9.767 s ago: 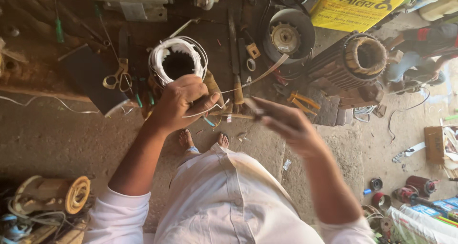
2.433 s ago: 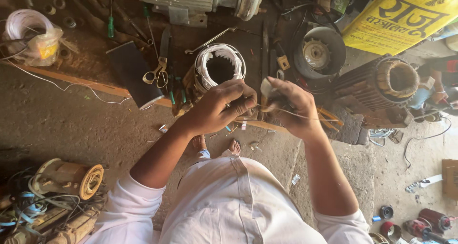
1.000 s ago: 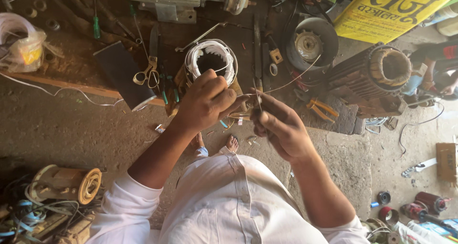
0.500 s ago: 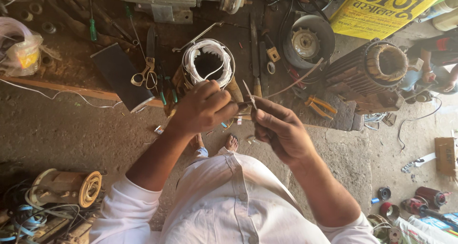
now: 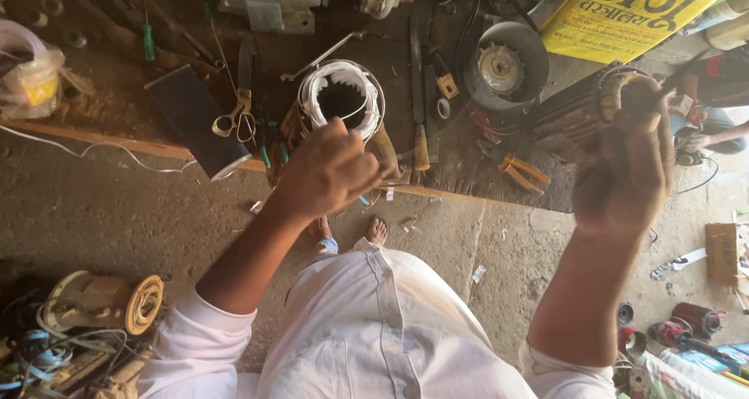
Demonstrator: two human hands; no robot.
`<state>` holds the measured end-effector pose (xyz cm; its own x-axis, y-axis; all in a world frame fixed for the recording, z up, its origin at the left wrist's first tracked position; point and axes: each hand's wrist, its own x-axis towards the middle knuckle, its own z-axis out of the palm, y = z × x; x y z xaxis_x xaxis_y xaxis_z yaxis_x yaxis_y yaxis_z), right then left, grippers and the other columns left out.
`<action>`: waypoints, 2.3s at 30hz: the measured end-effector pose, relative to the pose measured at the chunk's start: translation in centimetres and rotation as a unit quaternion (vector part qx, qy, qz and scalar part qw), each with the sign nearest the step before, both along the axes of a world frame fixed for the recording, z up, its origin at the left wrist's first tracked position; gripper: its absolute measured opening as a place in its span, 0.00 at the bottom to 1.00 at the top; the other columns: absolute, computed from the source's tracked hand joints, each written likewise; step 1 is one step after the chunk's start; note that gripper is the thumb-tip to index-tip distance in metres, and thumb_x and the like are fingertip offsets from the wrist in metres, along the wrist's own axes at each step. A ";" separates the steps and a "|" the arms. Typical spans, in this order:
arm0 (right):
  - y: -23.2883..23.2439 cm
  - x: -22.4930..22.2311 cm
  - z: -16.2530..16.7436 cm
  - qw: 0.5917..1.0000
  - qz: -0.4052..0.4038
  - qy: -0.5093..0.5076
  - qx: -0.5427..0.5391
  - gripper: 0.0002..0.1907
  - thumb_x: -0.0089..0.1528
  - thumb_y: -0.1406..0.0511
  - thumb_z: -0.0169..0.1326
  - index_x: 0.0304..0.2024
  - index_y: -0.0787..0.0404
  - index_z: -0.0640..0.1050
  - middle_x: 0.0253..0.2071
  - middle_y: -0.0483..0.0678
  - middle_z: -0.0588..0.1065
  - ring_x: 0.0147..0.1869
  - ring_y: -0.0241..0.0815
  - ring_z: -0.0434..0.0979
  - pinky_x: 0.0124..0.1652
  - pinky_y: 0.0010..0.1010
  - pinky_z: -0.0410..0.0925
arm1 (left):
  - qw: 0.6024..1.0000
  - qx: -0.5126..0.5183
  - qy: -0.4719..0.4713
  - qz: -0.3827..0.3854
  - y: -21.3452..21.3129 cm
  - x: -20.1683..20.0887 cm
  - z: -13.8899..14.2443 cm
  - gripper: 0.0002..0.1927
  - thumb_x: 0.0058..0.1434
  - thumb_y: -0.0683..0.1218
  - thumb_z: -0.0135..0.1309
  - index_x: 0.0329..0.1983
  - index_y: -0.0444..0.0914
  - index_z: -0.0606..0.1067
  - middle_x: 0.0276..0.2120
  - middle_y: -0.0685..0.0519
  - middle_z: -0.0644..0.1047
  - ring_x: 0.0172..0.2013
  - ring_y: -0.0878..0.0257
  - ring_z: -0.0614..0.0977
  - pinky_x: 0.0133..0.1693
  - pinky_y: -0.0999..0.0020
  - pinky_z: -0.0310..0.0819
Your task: The person strips insulation from a black wire using a knife, then wraps the exposed end with black electrical tape. They use pliers to crimp and secure the taped section, repeating the taping and crimping steps to finish the connection.
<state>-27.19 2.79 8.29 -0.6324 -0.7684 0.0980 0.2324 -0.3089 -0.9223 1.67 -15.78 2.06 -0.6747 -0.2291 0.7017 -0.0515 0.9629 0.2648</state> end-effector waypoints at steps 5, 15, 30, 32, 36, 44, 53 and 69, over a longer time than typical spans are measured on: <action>-1.9 4.0 -2.2 0.972 0.160 0.122 0.121 0.18 0.70 0.58 0.50 0.46 0.69 0.74 0.43 0.48 0.80 0.39 0.39 0.82 0.40 0.32 0.76 | 0.987 0.151 0.040 -0.048 0.5 -0.3 0.8 0.19 0.66 0.48 0.65 0.26 0.39 0.67 0.29 0.53 0.64 0.34 0.56 0.70 0.38 0.58 0.70; -4.8 10.4 -5.1 0.956 0.266 0.006 0.119 0.33 0.66 0.63 0.60 0.70 0.73 0.67 0.39 0.43 0.76 0.28 0.21 0.64 0.23 0.15 0.57 | 0.952 0.279 0.023 -0.122 0.5 -0.7 1.5 0.08 0.66 0.48 0.63 0.37 0.38 0.79 0.32 0.53 0.73 0.36 0.57 0.78 0.39 0.61 0.72; -2.8 1.9 -3.7 0.862 0.349 0.365 -0.035 0.17 0.65 0.67 0.59 0.56 0.58 0.77 0.51 0.49 0.79 0.50 0.42 0.80 0.59 0.37 0.70 | 0.877 0.445 0.012 -0.181 -1.6 1.0 -0.6 0.19 0.72 0.49 0.54 0.26 0.36 0.74 0.26 0.56 0.68 0.28 0.67 0.70 0.31 0.67 0.64; -3.6 3.6 -3.8 0.847 0.403 0.345 0.041 0.27 0.65 0.67 0.59 0.66 0.66 0.72 0.52 0.50 0.81 0.52 0.37 0.83 0.59 0.32 0.71 | 0.887 0.423 0.006 -0.186 -1.4 0.6 -0.4 0.19 0.73 0.48 0.54 0.27 0.35 0.72 0.27 0.55 0.67 0.29 0.66 0.69 0.33 0.67 0.64; -5.0 6.7 -6.1 0.906 0.419 0.055 0.000 0.24 0.66 0.69 0.58 0.65 0.65 0.72 0.62 0.54 0.73 0.65 0.40 0.75 0.64 0.34 0.69 | 0.890 0.402 0.007 -0.214 -1.2 0.1 0.0 0.15 0.74 0.49 0.53 0.33 0.35 0.75 0.30 0.56 0.69 0.31 0.66 0.71 0.34 0.67 0.65; -3.7 2.8 -7.1 0.906 0.290 0.307 -0.024 0.12 0.70 0.66 0.50 0.52 0.59 0.80 0.50 0.50 0.77 0.59 0.41 0.77 0.54 0.32 0.74 | 0.886 0.413 -0.010 -0.210 -1.4 0.7 -0.7 0.19 0.72 0.50 0.54 0.27 0.36 0.74 0.25 0.57 0.67 0.28 0.67 0.69 0.29 0.66 0.62; -4.2 2.6 -4.2 0.963 0.208 0.121 0.121 0.10 0.64 0.64 0.56 0.41 0.65 0.74 0.46 0.47 0.79 0.41 0.36 0.80 0.37 0.29 0.76 | 0.913 0.388 0.014 -0.127 -0.8 1.3 -0.9 0.18 0.71 0.48 0.57 0.25 0.36 0.72 0.26 0.55 0.66 0.27 0.66 0.69 0.29 0.66 0.63; -5.1 9.6 -6.9 0.941 0.317 -0.018 0.117 0.30 0.68 0.65 0.59 0.70 0.68 0.70 0.36 0.41 0.75 0.27 0.22 0.62 0.26 0.14 0.56 | 0.921 0.348 -0.019 -0.175 0.1 -0.3 -0.1 0.07 0.69 0.48 0.59 0.41 0.40 0.82 0.30 0.57 0.73 0.33 0.64 0.77 0.34 0.65 0.70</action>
